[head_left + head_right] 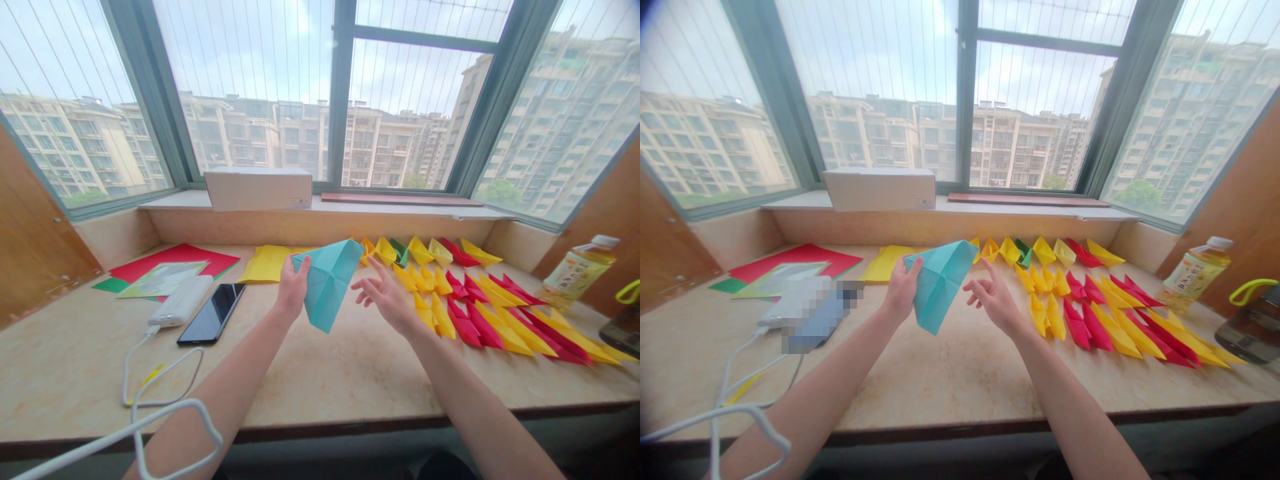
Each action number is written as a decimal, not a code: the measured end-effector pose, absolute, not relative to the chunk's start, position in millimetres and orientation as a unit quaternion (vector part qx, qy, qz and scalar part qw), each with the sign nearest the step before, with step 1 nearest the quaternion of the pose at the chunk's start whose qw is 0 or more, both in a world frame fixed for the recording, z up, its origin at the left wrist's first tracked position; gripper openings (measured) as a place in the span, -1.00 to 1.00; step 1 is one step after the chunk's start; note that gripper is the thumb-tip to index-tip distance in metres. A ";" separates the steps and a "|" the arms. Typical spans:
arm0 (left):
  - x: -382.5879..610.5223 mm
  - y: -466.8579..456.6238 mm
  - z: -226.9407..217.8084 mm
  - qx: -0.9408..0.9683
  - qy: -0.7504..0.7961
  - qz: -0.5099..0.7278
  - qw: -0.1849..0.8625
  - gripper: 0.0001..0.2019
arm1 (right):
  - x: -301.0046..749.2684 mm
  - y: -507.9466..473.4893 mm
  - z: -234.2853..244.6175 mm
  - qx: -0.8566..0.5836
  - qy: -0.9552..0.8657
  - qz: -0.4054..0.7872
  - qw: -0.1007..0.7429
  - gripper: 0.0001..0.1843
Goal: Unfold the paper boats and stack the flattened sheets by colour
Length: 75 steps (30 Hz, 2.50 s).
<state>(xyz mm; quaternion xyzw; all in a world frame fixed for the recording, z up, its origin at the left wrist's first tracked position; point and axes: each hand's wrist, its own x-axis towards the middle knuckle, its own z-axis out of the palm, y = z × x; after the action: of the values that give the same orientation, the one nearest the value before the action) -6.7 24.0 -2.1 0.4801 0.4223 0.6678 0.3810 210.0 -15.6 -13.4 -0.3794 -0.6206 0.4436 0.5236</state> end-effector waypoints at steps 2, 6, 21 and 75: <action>-3.5 22.3 -4.3 0.489 0.427 0.662 0.374 -0.51 | 207.5 -20.1 -13.1 -0.359 -0.640 0.486 0.475 -0.04; 4.9 14.2 -2.9 0.514 0.400 0.617 0.441 -0.46 | 205.9 -21.6 -13.9 -0.324 -0.626 0.518 0.485 0.07; 10.5 0.3 -5.2 0.663 0.347 0.444 0.492 -0.51 | 214.0 -11.0 -15.7 -0.396 -0.579 0.366 0.612 -0.08; 18.8 0.8 4.6 0.444 0.358 0.605 0.556 -0.64 | 212.8 -14.2 -13.5 -0.439 -0.679 -0.004 0.588 -0.57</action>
<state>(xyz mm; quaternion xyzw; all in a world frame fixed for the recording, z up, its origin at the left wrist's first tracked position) 18.8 0.8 4.6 0.4438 0.3581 0.6048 0.5559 212.8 -14.2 -13.5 -0.4391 -0.6793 -0.0035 0.5879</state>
